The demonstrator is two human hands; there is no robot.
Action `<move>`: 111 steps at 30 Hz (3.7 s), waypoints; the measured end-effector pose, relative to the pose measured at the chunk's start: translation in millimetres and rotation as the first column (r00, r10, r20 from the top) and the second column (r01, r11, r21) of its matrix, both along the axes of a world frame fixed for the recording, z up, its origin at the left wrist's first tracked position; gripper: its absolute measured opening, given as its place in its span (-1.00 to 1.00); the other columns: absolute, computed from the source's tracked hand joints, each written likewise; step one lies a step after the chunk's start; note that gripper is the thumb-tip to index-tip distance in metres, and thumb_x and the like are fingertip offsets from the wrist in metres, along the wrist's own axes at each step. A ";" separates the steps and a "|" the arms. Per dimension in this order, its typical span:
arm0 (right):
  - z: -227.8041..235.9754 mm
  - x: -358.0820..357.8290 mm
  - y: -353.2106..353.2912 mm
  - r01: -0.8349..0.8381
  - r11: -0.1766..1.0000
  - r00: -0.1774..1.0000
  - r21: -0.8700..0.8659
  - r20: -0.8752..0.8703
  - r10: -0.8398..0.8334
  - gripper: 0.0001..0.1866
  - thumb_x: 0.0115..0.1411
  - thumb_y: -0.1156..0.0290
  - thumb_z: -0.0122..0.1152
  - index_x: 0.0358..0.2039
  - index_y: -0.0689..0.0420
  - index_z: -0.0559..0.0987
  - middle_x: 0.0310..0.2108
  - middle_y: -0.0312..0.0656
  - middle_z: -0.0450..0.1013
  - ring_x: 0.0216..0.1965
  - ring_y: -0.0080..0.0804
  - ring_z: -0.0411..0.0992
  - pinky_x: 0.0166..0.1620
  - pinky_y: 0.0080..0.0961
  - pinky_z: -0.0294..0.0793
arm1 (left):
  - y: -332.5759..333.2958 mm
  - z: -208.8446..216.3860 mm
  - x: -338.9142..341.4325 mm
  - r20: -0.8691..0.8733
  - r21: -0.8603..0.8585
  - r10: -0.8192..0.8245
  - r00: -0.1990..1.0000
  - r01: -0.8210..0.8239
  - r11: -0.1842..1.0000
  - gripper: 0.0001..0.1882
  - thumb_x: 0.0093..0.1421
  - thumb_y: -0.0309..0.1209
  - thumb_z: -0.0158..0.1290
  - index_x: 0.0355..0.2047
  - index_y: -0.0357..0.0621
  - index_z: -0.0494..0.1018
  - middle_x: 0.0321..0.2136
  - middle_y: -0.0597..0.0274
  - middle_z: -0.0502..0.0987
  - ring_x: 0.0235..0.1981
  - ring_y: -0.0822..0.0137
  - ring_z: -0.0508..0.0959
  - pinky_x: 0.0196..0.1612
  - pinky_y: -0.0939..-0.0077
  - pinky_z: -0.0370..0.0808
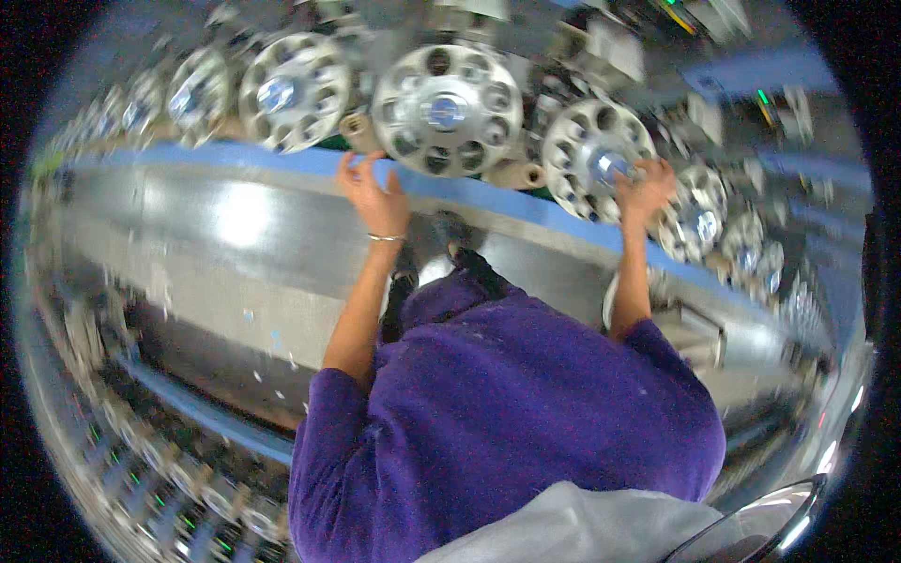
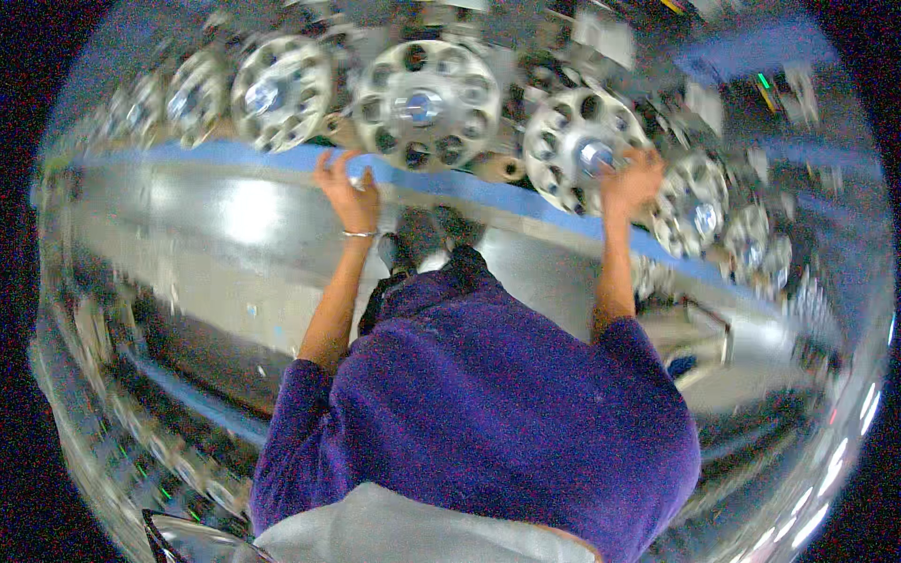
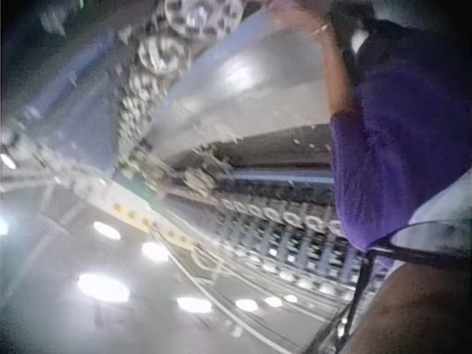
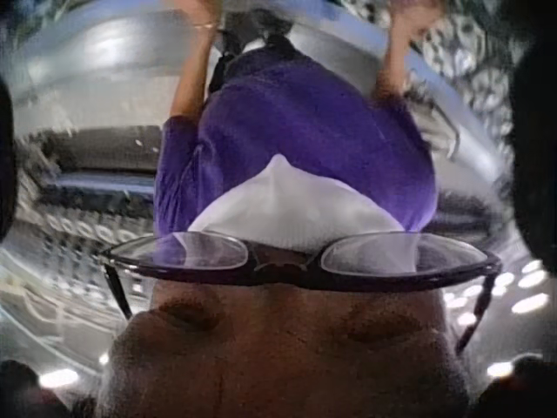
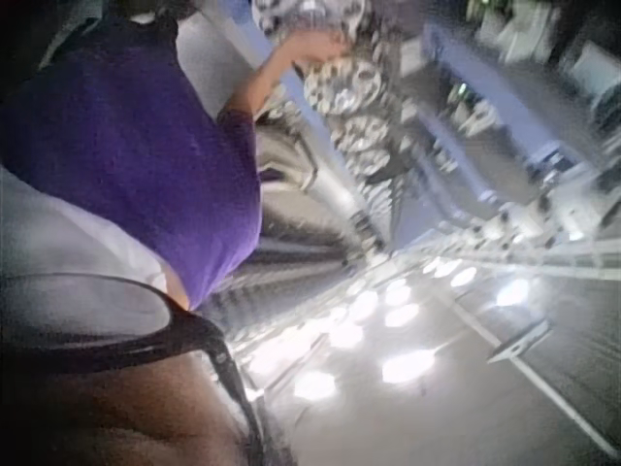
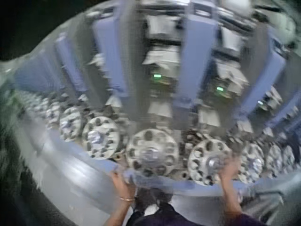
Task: The person repeatedly picks white spools from a cloth bag and places them into slots on rotating circular holders along a textile machine. The person moves along the machine, refills the bag, and continues loading spools into the holders.
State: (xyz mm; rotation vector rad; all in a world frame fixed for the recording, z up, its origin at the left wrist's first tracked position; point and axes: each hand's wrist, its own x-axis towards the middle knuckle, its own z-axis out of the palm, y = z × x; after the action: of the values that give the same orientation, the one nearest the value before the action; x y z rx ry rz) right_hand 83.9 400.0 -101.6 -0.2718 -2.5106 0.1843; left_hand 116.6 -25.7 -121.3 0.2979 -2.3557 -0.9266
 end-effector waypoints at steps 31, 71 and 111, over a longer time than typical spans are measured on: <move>66.8 824.3 -661.8 0.220 -0.764 -0.972 -0.606 -0.204 -0.118 -0.68 0.09 0.60 0.03 -0.11 0.18 0.53 -0.09 -0.03 0.47 -0.04 -0.10 0.45 0.03 -0.29 0.42 | -138.9 47.6 1010.5 0.520 -0.480 0.854 0.004 -0.826 0.295 -0.70 -0.08 -0.68 0.05 -0.33 -0.09 0.58 0.03 0.12 0.42 0.14 0.05 0.31 0.22 0.19 0.25; 93.6 789.5 -750.3 0.409 0.462 -0.910 -0.787 -0.386 0.149 -0.27 0.18 0.26 0.20 0.30 0.12 0.14 0.17 -0.03 0.33 -0.56 -0.65 0.26 -0.53 -0.74 0.29 | -265.9 -47.1 1115.5 0.747 0.610 0.665 -0.005 -0.392 -0.688 -0.57 0.05 -0.21 0.23 -0.15 -0.21 0.50 -0.20 0.09 0.54 -0.26 0.13 0.53 -0.34 0.21 0.51; 8.6 504.1 -549.7 0.365 0.375 -0.358 -0.852 0.244 0.901 -0.25 0.15 0.45 0.22 0.31 -0.09 0.12 -0.33 -0.37 0.45 -0.67 -0.77 0.15 -0.70 -0.80 0.02 | -212.3 76.7 1102.1 0.960 0.131 0.218 0.177 -0.969 0.210 -0.45 0.04 -0.05 0.19 -0.15 -0.30 0.51 -0.25 0.05 0.55 -0.24 0.22 0.51 -0.11 0.39 0.43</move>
State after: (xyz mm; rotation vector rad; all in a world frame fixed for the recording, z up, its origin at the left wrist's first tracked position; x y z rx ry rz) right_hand 588.0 -149.7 -93.0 0.7489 -3.5360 2.8095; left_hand 1218.7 -238.0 -44.6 2.5350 -1.6526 -1.3743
